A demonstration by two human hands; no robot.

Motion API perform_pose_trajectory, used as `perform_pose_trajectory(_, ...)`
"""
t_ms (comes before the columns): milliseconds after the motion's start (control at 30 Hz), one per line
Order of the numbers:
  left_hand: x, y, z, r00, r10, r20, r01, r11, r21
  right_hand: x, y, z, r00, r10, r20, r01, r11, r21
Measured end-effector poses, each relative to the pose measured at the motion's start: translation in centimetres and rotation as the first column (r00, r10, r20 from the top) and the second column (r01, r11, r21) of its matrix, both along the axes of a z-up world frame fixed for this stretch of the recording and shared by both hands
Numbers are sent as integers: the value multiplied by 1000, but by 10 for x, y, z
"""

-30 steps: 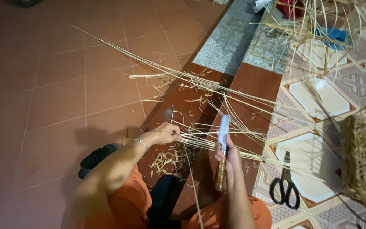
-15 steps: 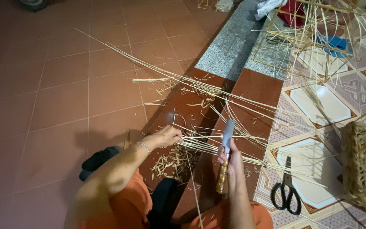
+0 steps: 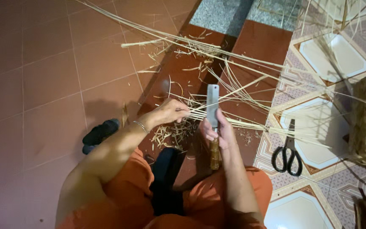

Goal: The person sits on the floor and uses a knife to shave thin strips from bamboo rods. The person holds each rod with one hand and draws the knife along its length to remove thin layers, producing fine shavings that accumulate on the floor.

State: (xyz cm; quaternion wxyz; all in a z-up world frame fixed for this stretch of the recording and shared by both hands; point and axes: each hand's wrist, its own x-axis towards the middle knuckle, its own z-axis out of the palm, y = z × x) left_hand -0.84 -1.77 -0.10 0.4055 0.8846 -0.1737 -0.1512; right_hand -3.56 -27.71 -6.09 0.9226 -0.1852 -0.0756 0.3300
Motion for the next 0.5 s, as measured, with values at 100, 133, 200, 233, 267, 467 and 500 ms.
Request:
perform_pose_trajectory(100, -6, -16, 9, 996, 21, -85, -25, 999, -46, -13, 9, 17, 992, 71, 103, -64, 996, -63)
perform_pose_trajectory(133, -7, -19, 11, 993, 26, -117, -35, 997, -71, -17, 11, 21, 994, 59, 97, -50, 994, -92)
perform_pose_trajectory(200, -9, -18, 17, 986, 11, -168, -33, 992, -125, -20, 13, 27, 995, 35, 90, -21, 988, -152)
perform_pose_trajectory(233, -9, -17, 20, 981, 2, -192, -32, 988, -153, -20, 12, 30, 995, 16, 97, -4, 993, -117)
perform_pose_trajectory(267, -9, -13, 23, 987, -6, -158, -17, 989, -145, -18, 9, 32, 994, -2, 107, 11, 996, -84)
perform_pose_trajectory(467, -15, 2, 34, 998, -2, -64, -9, 984, -179, -21, -8, 45, 992, -87, 96, 97, 990, -106)
perform_pose_trajectory(500, -16, -1, 33, 998, 17, -65, -29, 981, -194, -24, -7, 47, 988, -83, 128, 99, 988, -120)
